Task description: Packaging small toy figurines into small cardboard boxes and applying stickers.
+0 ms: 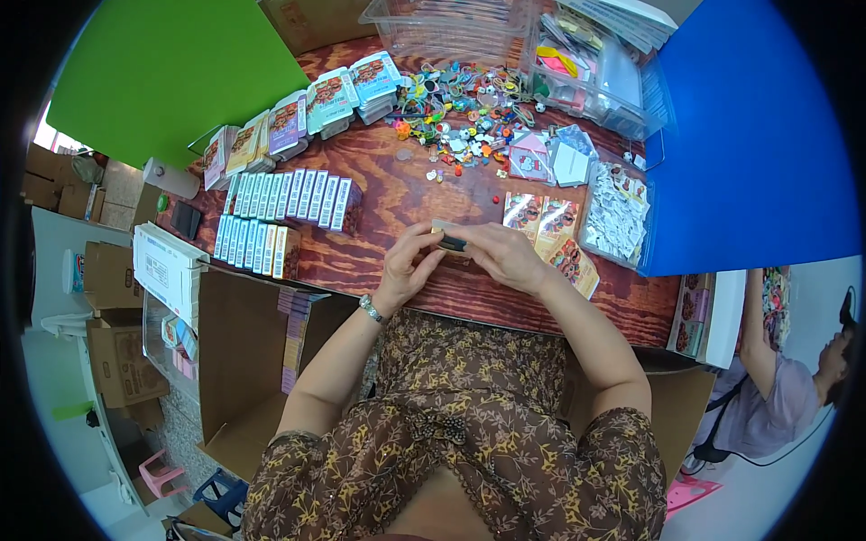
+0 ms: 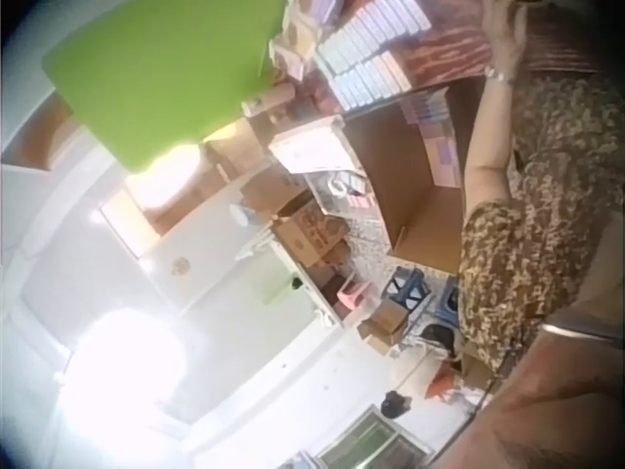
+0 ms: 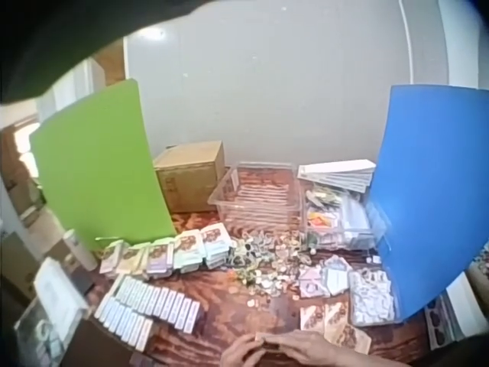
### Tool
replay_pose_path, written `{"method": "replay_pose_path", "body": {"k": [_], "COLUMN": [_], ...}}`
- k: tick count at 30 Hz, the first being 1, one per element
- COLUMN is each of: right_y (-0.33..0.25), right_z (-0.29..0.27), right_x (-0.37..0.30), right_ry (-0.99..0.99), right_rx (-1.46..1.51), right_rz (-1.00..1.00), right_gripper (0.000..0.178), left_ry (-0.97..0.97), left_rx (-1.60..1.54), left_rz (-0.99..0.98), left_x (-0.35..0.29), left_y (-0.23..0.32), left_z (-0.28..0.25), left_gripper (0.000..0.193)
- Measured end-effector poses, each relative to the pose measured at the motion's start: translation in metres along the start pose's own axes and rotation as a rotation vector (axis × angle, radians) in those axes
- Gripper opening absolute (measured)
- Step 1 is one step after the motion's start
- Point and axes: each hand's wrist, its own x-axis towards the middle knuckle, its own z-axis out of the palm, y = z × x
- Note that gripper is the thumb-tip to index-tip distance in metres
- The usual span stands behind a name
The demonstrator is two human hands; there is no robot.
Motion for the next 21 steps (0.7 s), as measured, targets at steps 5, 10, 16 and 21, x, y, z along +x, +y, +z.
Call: {"method": "replay_pose_path", "body": {"k": [5,10,16,21], "right_y": [-0.017,-0.004,-0.001,-0.003], "right_z": [-0.011,0.000,0.001,-0.001], "right_x": [0.019,0.014,0.010,0.013], "right_ry": [-0.089,-0.028,0.116,-0.011], "right_rx": [0.138,0.092,-0.191,-0.030], "right_rz": [0.303,0.237,-0.151,0.071], "right_gripper": [0.040,0.034,0.020,0.020], "left_ry": [-0.015,0.015,0.110,0.073], "left_rx": [-0.029,-0.080,-0.051,-0.040], "left_rz": [-0.013,-0.047,-0.053,-0.040], "left_x": [-0.001,-0.002,-0.006,-0.003], "left_y": [0.000,-0.001,0.003,0.001], "left_z": [-0.005,0.000,0.005,0.004], "left_gripper": [0.026,0.024,0.025,0.025]}}
